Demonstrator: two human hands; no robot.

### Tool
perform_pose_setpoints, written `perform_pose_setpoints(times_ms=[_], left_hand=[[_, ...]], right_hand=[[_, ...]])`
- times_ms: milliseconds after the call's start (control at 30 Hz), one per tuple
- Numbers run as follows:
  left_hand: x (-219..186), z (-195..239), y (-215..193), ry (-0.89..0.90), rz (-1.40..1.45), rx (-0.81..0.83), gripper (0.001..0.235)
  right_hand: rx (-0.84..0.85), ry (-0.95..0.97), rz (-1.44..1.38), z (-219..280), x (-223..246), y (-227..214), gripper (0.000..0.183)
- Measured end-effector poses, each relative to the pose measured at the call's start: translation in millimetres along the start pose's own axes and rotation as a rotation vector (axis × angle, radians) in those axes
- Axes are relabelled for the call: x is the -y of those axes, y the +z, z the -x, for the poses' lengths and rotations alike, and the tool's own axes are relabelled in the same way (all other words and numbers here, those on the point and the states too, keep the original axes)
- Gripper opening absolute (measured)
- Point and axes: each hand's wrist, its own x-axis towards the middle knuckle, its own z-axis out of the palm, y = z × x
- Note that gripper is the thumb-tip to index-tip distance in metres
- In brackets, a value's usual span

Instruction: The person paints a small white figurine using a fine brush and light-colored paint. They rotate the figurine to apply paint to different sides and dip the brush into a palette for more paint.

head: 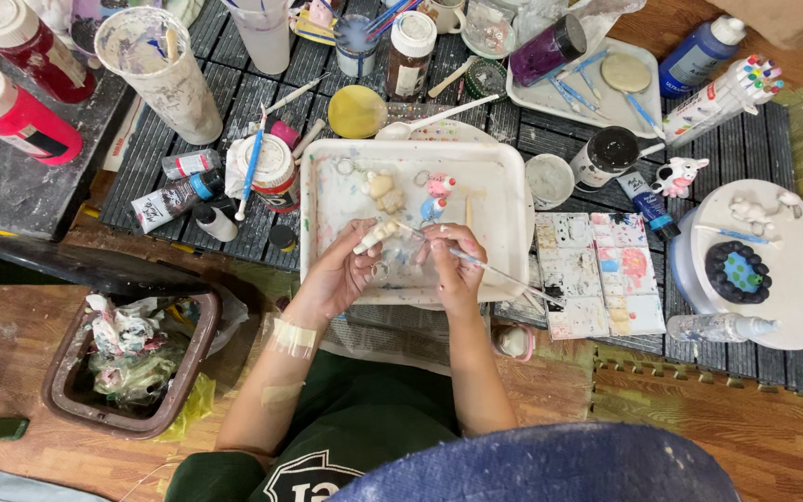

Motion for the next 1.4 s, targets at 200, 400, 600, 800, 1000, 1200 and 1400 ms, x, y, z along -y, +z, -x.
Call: perform_pose_setpoints(times_ms=[200, 400, 600, 800, 1000, 1200, 1400], left_hand=[[3.5, -2.7, -9.1, 0.039, 0.009, 0.042, 0.03], [19.3, -4.7, 3.3, 0.274, -0.494, -0.126, 0.028], [17.5, 23.2, 40.8, 0.652, -1.119, -0.19, 0.062], [2.3, 34.2, 37.1, 0.796, -1.383, -0.27, 0.039], [2.7, 26.6, 14.4, 0.664, -1.064, -0.384, 0.032], [-4.0, 13.0, 7.9, 0.668, -0.811, -0.2, 0.03], [-2.0, -7.1, 19.1, 0.522, -0.726, -0.195, 0.032]], right_hand=[[0.004, -0.044, -0.017, 5.9, -1.5, -3.7, 0.009], [-0.075, -0.033, 0.15, 2.9, -0.8, 2.2, 0.008], [-0.261, -0.01, 0.045, 0.7, 3.0, 5.9, 0.008], [-0.353, 0.054, 0.054, -5.1, 9.8, 14.3, 0.014], [-0.365, 0.112, 0.072, -20.5, 28.2, 26.6, 0.015], [-0.352, 0.21, 0.024, -16.4, 31.6, 18.7, 0.016], [-0.461, 0.27, 0.017, -4.1, 29.5, 5.1, 0.016]])
